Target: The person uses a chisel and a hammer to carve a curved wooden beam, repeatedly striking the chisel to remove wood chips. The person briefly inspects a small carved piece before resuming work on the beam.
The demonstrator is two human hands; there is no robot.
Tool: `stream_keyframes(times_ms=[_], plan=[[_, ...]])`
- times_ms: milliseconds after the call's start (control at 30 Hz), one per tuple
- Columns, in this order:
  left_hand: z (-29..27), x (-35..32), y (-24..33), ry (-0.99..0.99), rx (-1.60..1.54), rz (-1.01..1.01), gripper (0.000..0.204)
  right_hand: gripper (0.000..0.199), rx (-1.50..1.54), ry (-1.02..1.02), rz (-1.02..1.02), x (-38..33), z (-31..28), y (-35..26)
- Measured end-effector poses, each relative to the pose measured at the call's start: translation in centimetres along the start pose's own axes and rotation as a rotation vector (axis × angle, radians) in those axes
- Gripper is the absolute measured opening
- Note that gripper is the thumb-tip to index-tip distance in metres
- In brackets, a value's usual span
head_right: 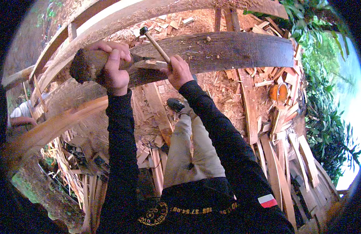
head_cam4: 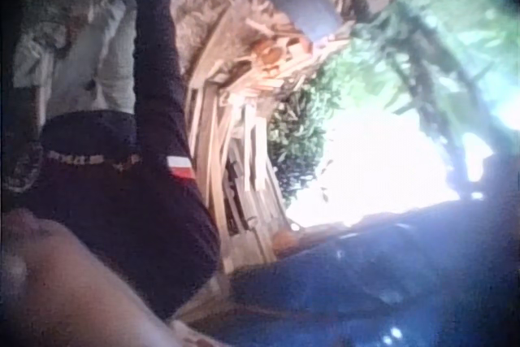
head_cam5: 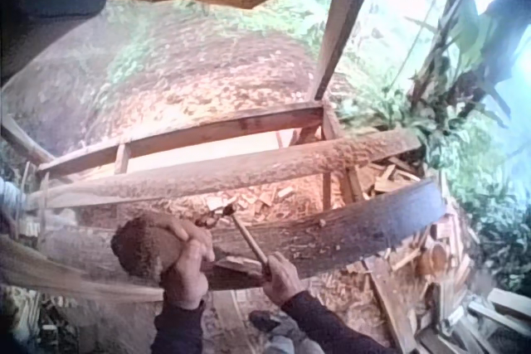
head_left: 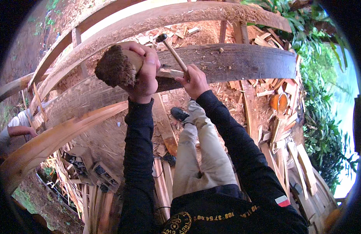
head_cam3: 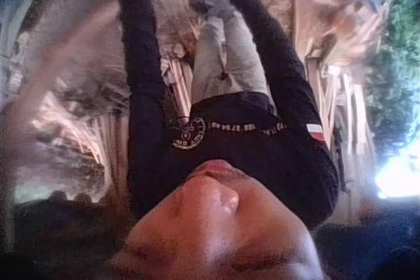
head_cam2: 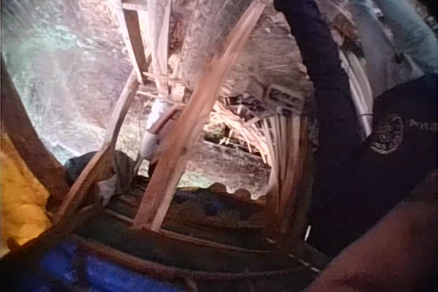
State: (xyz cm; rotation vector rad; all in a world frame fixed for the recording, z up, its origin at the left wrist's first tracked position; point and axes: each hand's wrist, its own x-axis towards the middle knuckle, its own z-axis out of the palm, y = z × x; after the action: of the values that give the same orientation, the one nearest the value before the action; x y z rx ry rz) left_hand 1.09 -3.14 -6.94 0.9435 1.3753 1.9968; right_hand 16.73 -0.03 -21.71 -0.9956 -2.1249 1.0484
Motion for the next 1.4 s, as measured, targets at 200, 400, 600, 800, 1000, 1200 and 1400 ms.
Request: stream_keyframes(times_ms=[200,400,600,800,1000,1200,1400], plan=[[-0.1,0.4,-1.9,-0.18,0.141,0.052,0.025,0.03,0.016,0.001,0.084,-0.2,-0.2,0.1],[0.5,0.0,-1.1,-0.123,0.053,-0.033,0.024,0.033,0.087,0.026,0.002,0.0,-0.5,0.5],[0.4,-0.4,-1.2,-0.119,0.071,-0.017,0.024,0.033,0.06,-0.047,0.048,0.3,-0.9,0.4],[0.0,-0.3,-1.5,-0.111,0.007,0.015,0.025,0.033,0.097,-0.004,0.025,0.5,-0.8,0.5],[-0.2,-1.4,-1.4,-0.105,0.008,0.072,0.031,0.034,0.073,-0.023,0.019,0.3,-1.1,0.3],[0.2,-2.3,-1.1,-0.176,-0.002,0.133,0.032,0.034,0.106,-0.036,0.053,0.4,-1.2,0.3],[0.2,-2.7,-1.4,-0.205,-0.014,0.167,0.03,0.034,0.088,-0.02,0.051,0.5,-1.3,0.3]])
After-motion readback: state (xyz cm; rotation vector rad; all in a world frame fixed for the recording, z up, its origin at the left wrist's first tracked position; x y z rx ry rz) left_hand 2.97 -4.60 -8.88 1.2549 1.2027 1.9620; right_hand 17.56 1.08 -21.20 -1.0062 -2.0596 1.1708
